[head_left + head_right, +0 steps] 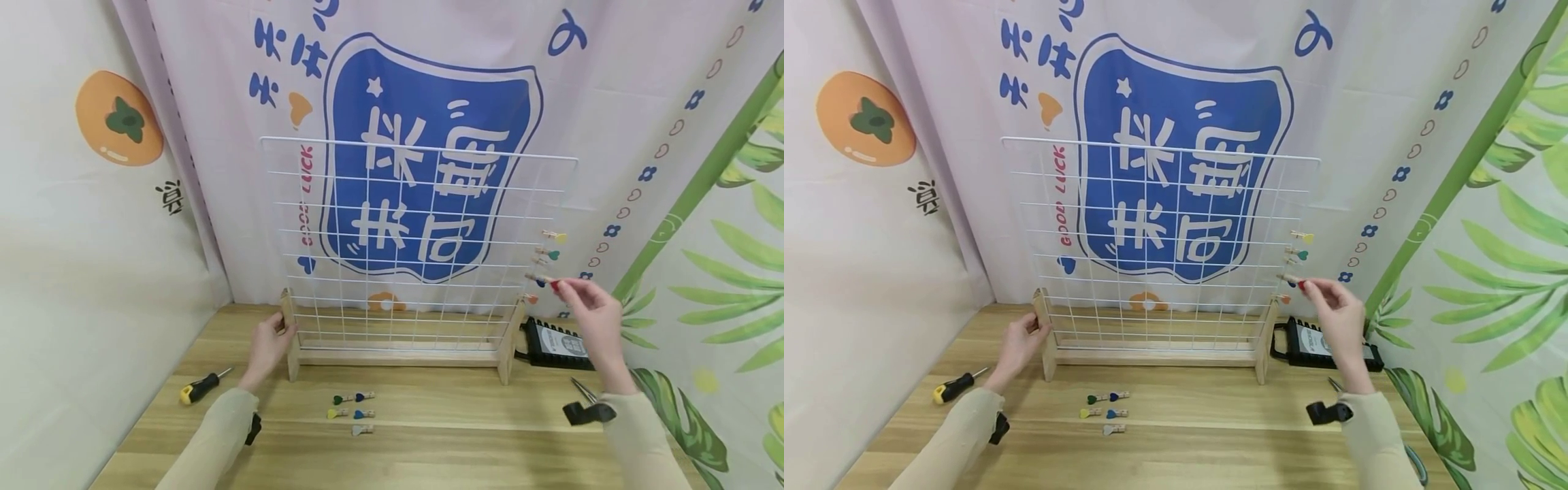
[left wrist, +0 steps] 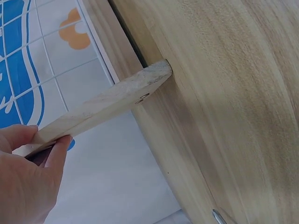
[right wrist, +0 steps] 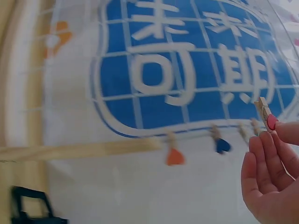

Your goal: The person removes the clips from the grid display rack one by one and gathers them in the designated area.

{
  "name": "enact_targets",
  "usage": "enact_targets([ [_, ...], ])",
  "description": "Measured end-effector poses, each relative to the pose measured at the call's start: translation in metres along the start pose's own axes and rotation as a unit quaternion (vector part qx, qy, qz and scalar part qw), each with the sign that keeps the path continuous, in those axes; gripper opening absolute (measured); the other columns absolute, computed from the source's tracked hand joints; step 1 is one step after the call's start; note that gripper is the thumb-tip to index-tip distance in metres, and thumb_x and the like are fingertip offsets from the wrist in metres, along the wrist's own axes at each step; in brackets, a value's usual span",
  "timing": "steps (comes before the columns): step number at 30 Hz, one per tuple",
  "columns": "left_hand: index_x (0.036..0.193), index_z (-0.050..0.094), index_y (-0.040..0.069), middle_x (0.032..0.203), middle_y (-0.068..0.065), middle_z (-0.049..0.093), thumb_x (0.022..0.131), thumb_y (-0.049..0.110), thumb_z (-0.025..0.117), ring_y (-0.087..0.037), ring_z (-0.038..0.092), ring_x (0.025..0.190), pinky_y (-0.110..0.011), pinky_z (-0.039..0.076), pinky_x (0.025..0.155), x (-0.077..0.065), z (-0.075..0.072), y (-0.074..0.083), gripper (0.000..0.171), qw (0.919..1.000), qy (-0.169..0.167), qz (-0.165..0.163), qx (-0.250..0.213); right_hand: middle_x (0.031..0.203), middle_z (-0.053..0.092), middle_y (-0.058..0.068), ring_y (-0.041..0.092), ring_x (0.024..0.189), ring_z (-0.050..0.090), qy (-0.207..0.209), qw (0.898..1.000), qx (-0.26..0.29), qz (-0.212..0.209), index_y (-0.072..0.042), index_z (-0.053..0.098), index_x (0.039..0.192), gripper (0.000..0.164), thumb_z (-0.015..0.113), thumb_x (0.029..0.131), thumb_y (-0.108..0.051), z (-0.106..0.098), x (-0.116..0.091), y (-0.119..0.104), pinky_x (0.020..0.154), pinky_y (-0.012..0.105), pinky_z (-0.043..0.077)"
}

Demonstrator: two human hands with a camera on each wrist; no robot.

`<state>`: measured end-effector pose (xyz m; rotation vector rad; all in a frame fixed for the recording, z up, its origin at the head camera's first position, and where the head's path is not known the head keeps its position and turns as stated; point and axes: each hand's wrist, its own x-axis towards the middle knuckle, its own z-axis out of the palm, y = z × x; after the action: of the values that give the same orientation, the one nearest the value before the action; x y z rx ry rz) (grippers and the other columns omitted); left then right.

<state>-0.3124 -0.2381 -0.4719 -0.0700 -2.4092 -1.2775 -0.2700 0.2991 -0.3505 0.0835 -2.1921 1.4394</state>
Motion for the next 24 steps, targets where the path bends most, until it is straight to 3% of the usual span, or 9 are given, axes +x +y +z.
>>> enact_targets([
  [5, 0.110, 0.062, -0.018, 0.115, -0.039, 0.063, 0.091, -0.005, 0.062, -0.050, 0.064, 0.110, -0.050, 0.056, 0.091, 0.000, 0.000, 0.000, 0.022, 1.0000, 0.000, 0.003, 0.001, 0.092, 0.064, -0.032, -0.009, 0.087, 0.063, -0.040, 0.998, -0.039, 0.001, 0.000, 0.065, 0.118, 0.035, 0.062, 0.098, -0.029, 0.022, -0.029, 0.023, 0.079, 0.004, 0.052],
  [9, 0.112, 0.061, -0.018, 0.116, -0.039, 0.063, 0.092, -0.005, 0.062, -0.050, 0.064, 0.111, -0.050, 0.056, 0.092, 0.001, 0.000, 0.000, 0.024, 1.0000, -0.002, 0.000, -0.001, 0.093, 0.068, -0.024, -0.007, 0.085, 0.064, -0.079, 0.997, -0.017, 0.022, 0.001, 0.066, 0.117, 0.032, 0.064, 0.098, -0.024, 0.038, -0.049, 0.035, 0.078, 0.008, 0.055],
  [17, 0.108, 0.062, -0.018, 0.115, -0.039, 0.064, 0.092, -0.004, 0.062, -0.050, 0.064, 0.111, -0.050, 0.056, 0.092, 0.000, -0.002, -0.001, 0.021, 1.0000, -0.002, 0.003, -0.002, 0.100, 0.076, 0.013, -0.004, 0.076, 0.065, -0.114, 0.992, -0.009, 0.061, -0.002, 0.071, 0.108, 0.025, 0.069, 0.093, -0.022, 0.072, -0.076, 0.066, 0.068, 0.015, 0.056],
  [24, 0.111, 0.061, -0.019, 0.116, -0.040, 0.062, 0.091, -0.005, 0.063, -0.051, 0.064, 0.110, -0.052, 0.056, 0.091, -0.001, -0.001, -0.002, 0.025, 1.0000, 0.003, 0.008, -0.004, 0.093, 0.076, 0.011, 0.003, 0.076, 0.068, -0.171, 0.982, -0.045, 0.071, -0.006, 0.074, 0.099, 0.015, 0.072, 0.090, -0.017, 0.099, -0.093, 0.086, 0.070, 0.016, 0.057],
])
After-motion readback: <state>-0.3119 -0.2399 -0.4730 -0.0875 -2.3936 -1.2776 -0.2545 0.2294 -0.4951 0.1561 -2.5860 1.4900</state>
